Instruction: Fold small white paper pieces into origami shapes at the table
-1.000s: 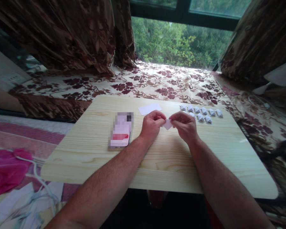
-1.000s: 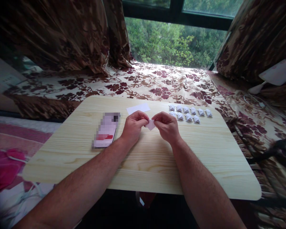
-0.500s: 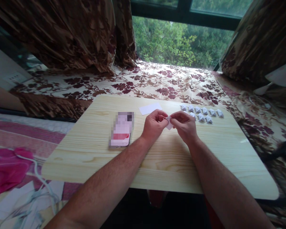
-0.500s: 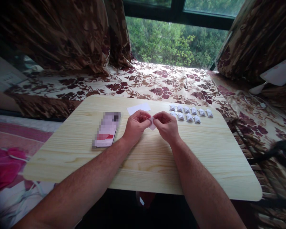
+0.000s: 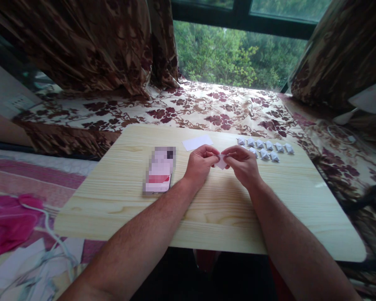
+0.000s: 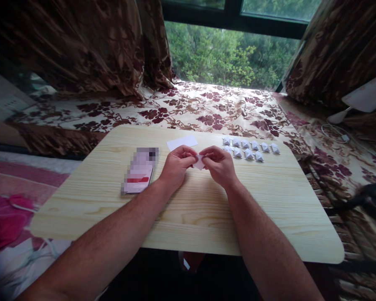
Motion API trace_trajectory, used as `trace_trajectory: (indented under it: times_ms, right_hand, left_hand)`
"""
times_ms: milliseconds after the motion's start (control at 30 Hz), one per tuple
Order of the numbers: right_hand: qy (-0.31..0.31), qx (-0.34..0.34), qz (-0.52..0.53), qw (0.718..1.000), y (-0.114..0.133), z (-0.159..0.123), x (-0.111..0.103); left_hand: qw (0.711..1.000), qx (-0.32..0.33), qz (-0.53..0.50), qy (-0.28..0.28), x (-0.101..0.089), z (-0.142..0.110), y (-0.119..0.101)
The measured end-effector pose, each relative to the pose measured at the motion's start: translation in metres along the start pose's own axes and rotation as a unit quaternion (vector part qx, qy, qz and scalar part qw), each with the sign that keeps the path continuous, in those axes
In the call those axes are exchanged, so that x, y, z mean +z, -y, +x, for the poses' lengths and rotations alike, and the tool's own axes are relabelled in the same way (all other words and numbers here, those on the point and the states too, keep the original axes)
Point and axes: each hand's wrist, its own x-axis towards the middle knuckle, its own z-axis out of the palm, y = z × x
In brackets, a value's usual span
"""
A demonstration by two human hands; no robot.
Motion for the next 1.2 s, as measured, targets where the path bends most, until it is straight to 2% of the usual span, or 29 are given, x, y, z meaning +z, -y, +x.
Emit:
trace_trajectory:
  times_ms: [267,633,733,967,1200]
  right_hand:
    - [-0.007,-0.013,0.022,1.000,-0.0001,-0.0005,-0.0023]
    - [0.010,-0.026,0.022,0.999,0.0032,-0.0017,-0.0020]
    - [0.013,-0.027,0.030,0.999,0.0033,-0.0017,-0.0022]
    - [-0.005,0.012,0.046,0.999,0.0018,0.0015,-0.0023]
    - [-0.014,0.018,0.054,0.998,0.0000,0.0031,-0.0024]
  left_hand:
    - [0.998,-0.053,-0.036,0.000,0.0019,-0.0002,-0.0034]
    - [0.995,-0.086,-0.056,0.003,0.0000,-0.0002,-0.0050]
    - [0.997,-0.070,-0.037,0.002,0.0004,-0.0005,-0.0048]
    - [0.999,0.044,0.008,0.003,-0.0017,0.0004,-0.0018]
    - [0.999,0.044,0.006,-0.008,0.0000,0.0003,-0.0030]
